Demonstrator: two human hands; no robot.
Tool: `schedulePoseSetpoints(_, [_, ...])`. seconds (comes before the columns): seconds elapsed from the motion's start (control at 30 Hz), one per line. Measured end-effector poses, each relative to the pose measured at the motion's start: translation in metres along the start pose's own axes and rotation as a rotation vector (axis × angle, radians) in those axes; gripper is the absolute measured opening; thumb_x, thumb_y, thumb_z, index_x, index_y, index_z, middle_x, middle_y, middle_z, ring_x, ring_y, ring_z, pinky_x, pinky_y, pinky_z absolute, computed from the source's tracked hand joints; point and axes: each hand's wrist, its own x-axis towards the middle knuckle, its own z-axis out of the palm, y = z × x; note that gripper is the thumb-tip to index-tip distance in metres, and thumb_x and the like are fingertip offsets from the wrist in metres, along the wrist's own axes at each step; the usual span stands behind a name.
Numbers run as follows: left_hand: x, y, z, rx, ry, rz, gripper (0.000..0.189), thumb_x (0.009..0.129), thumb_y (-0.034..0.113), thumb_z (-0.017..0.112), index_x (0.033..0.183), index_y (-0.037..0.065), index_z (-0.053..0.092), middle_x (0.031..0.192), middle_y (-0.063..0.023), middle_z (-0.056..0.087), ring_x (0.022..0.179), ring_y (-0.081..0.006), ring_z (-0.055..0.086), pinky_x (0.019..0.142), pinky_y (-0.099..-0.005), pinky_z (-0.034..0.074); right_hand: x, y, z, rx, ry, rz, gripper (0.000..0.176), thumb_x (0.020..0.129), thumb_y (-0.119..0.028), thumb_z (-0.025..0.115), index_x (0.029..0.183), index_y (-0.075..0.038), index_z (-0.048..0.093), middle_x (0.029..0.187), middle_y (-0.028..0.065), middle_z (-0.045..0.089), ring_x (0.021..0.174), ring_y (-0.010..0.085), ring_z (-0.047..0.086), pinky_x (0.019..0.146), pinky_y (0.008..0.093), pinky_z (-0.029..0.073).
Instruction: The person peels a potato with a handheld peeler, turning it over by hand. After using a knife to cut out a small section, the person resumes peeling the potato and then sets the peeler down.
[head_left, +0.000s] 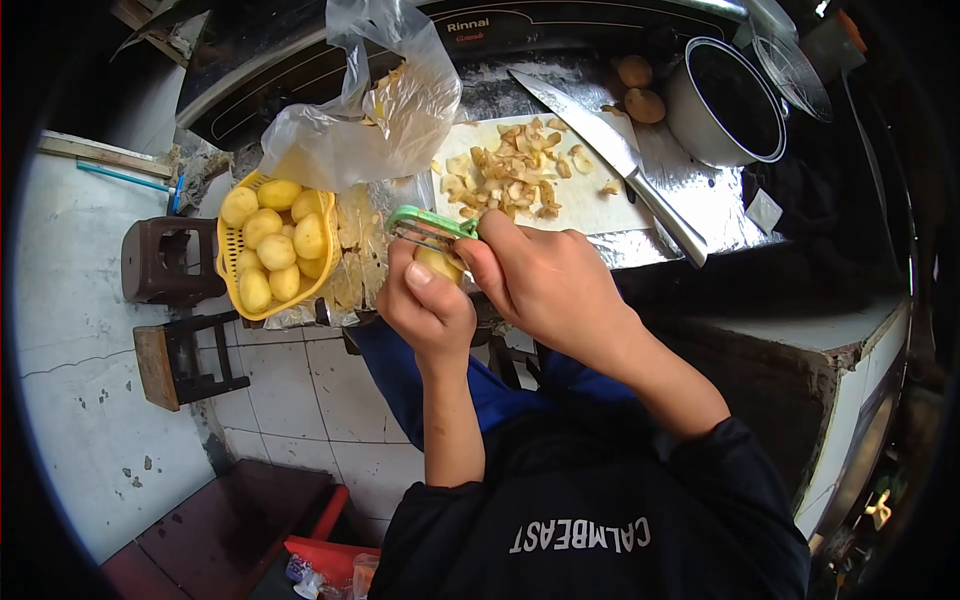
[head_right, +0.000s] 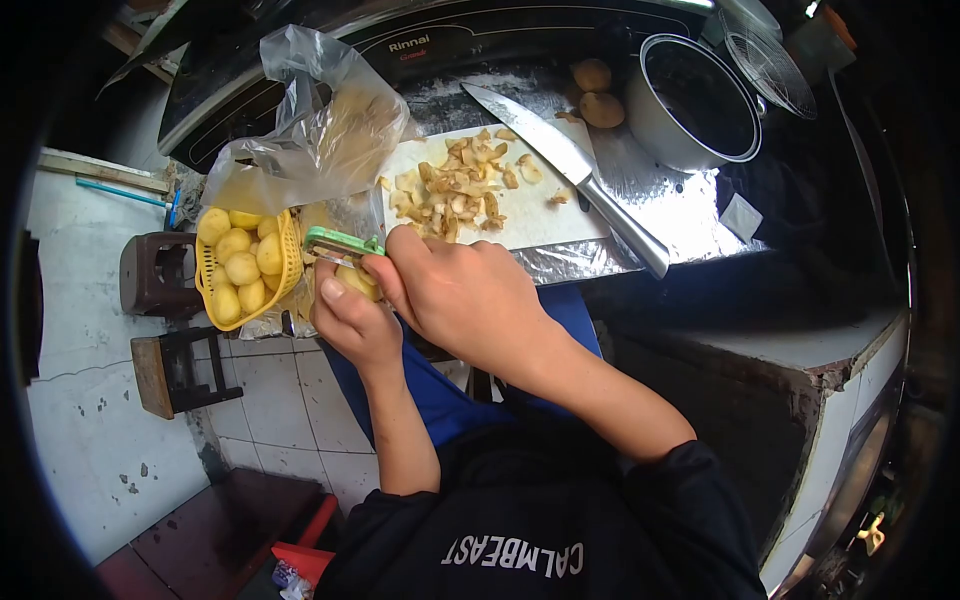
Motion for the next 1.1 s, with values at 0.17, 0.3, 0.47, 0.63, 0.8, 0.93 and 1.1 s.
schedulePoseSetpoints(0.17, [-0.003, -0.003, -0.001, -0.286, 0.0, -0.366, 0.052, 0.098, 0.036, 0.03, 0.086, -0.006, 0.059, 0.071, -0.0091, 0.061, 0.065, -0.0172, 0.058, 0.058, -0.0309, 0.045, 0.002, 0.009, 0.006, 0.008, 0.014, -0.067, 0.032, 0.096, -0.033, 0.053, 0.078, -0.006, 0.051, 0.054, 0.0096, 0.058, 0.044, 0.0309, 0.058, 0.04, 0.0404, 0.045])
schedulePoseSetpoints(0.3, [-0.006, -0.008, 0.0, -0.261, -0.043, -0.348, 0.053, 0.098, 0.035, 0.029, 0.085, -0.006, 0.06, 0.073, -0.0106, 0.062, 0.066, -0.0187, 0.06, 0.058, -0.0314, 0.047, 0.008, 0.017, 0.006, -0.062, 0.02, -0.1, 0.026, 0.095, -0.026, 0.056, 0.081, -0.006, 0.048, 0.055, 0.0116, 0.055, 0.046, 0.0334, 0.055, 0.043, 0.0419, 0.043])
schedulePoseSetpoints(0.47, [-0.01, -0.002, -0.001, -0.232, -0.135, -0.19, 0.055, 0.097, 0.043, 0.027, 0.092, -0.003, 0.057, 0.069, -0.0084, 0.055, 0.052, -0.0131, 0.05, 0.042, -0.0222, 0.034, 0.017, 0.046, 0.013, -0.001, 0.075, -0.006, 0.031, 0.094, -0.032, 0.056, 0.078, -0.007, 0.052, 0.05, 0.013, 0.054, 0.046, 0.0342, 0.058, 0.042, 0.0432, 0.046])
schedulePoseSetpoints(0.63, [-0.008, -0.012, 0.006, -0.166, -0.085, -0.176, 0.054, 0.098, 0.042, 0.028, 0.091, -0.002, 0.057, 0.067, -0.0066, 0.054, 0.052, -0.0134, 0.05, 0.044, -0.0225, 0.036, 0.017, 0.061, 0.008, -0.138, 0.064, 0.118, 0.033, 0.086, -0.036, 0.065, 0.08, -0.006, 0.053, 0.052, 0.0147, 0.057, 0.051, 0.0367, 0.06, 0.046, 0.0455, 0.047])
schedulePoseSetpoints(0.8, [-0.005, -0.01, 0.006, -0.139, -0.102, -0.184, 0.051, 0.098, 0.039, 0.028, 0.09, -0.002, 0.058, 0.069, -0.0062, 0.055, 0.056, -0.014, 0.053, 0.045, -0.0246, 0.039, 0.012, 0.057, -0.001, -0.001, 0.083, 0.155, 0.037, 0.086, -0.038, 0.065, 0.081, -0.004, 0.052, 0.054, 0.017, 0.056, 0.054, 0.0387, 0.059, 0.049, 0.046, 0.046])
schedulePoseSetpoints(0.93, [-0.001, -0.005, 0.005, 0.029, -0.061, -0.015, 0.042, 0.097, 0.029, 0.034, 0.087, -0.001, 0.059, 0.069, -0.0145, 0.063, 0.061, -0.0308, 0.065, 0.057, -0.0362, 0.05, -0.002, 0.026, -0.004, 0.221, 0.006, 0.075, 0.036, 0.096, -0.034, 0.053, 0.075, -0.005, 0.052, 0.05, 0.0161, 0.052, 0.049, 0.0385, 0.056, 0.045, 0.0458, 0.044])
schedulePoseSetpoints(1.1, [-0.003, -0.007, 0.001, 0.031, -0.027, 0.114, 0.042, 0.095, 0.031, 0.037, 0.087, -0.002, 0.06, 0.07, -0.015, 0.063, 0.061, -0.0304, 0.066, 0.055, -0.036, 0.05, -0.01, 0.01, -0.003, 0.115, -0.063, 0.079, 0.038, 0.096, -0.037, 0.052, 0.075, -0.005, 0.053, 0.051, 0.0147, 0.054, 0.046, 0.0363, 0.057, 0.043, 0.0437, 0.044])
